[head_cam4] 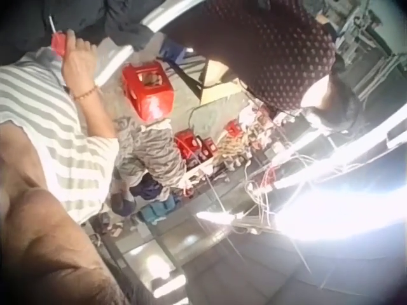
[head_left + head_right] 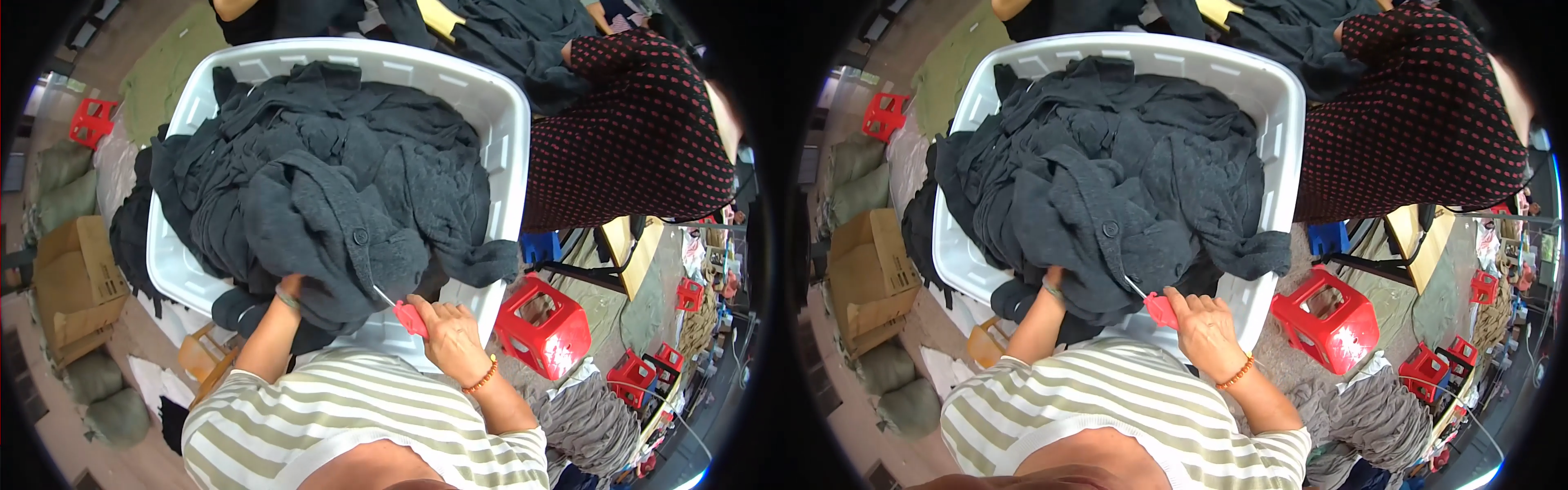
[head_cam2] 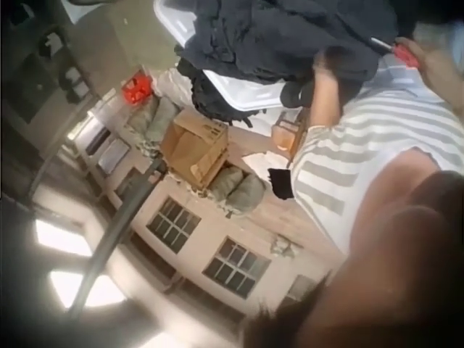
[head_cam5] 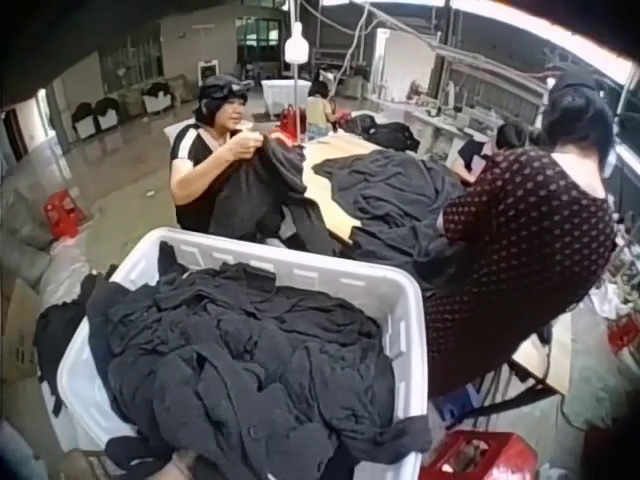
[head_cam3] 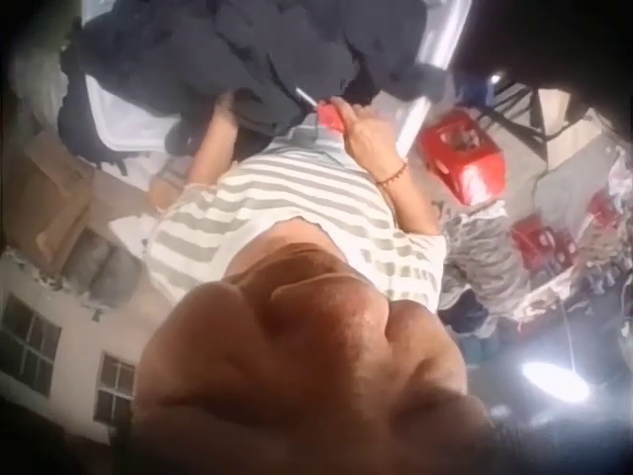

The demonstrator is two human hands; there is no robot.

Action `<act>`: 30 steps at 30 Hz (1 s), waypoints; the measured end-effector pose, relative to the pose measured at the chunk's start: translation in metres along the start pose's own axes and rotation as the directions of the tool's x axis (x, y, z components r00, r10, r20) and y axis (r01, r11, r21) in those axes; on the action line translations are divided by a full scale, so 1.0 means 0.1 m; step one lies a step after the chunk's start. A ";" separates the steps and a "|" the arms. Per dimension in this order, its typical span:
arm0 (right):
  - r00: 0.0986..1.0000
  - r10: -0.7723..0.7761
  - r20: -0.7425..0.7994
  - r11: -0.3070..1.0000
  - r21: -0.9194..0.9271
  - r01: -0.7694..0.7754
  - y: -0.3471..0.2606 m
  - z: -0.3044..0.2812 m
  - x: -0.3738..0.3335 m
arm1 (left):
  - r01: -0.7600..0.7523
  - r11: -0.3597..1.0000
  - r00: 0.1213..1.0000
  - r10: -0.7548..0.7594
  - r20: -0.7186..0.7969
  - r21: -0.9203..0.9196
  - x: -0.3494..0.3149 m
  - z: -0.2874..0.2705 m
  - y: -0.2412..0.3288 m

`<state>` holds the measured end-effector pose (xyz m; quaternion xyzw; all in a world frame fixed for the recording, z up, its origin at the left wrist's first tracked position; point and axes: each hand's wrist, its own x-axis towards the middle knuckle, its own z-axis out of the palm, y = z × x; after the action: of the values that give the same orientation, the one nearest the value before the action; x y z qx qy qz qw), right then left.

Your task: Sorting through black fabric pieces in a bin and trimming loose threads with a small tool.

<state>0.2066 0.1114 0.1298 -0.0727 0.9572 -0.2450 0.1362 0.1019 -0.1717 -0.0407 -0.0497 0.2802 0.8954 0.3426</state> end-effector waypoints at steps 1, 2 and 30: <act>1.000 -0.008 0.024 1.000 -0.009 0.008 0.00 0.05 0.01 | 0.068 0.997 0.993 -0.064 -0.100 0.039 -0.11 0.00 -0.10; 0.999 -0.007 0.044 1.000 0.009 0.007 0.03 0.11 0.02 | 0.142 0.987 0.972 -0.126 -0.198 0.069 -0.20 0.04 -0.21; 0.943 0.333 -0.018 0.935 0.134 -0.328 0.49 0.19 -0.51 | 0.454 0.887 0.843 -0.457 -0.283 -0.081 0.05 0.86 0.64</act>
<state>0.2572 0.1555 0.1010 0.1033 0.9404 -0.2814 0.1605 0.0662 -0.1619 0.0598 -0.2492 0.3031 0.7725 0.4993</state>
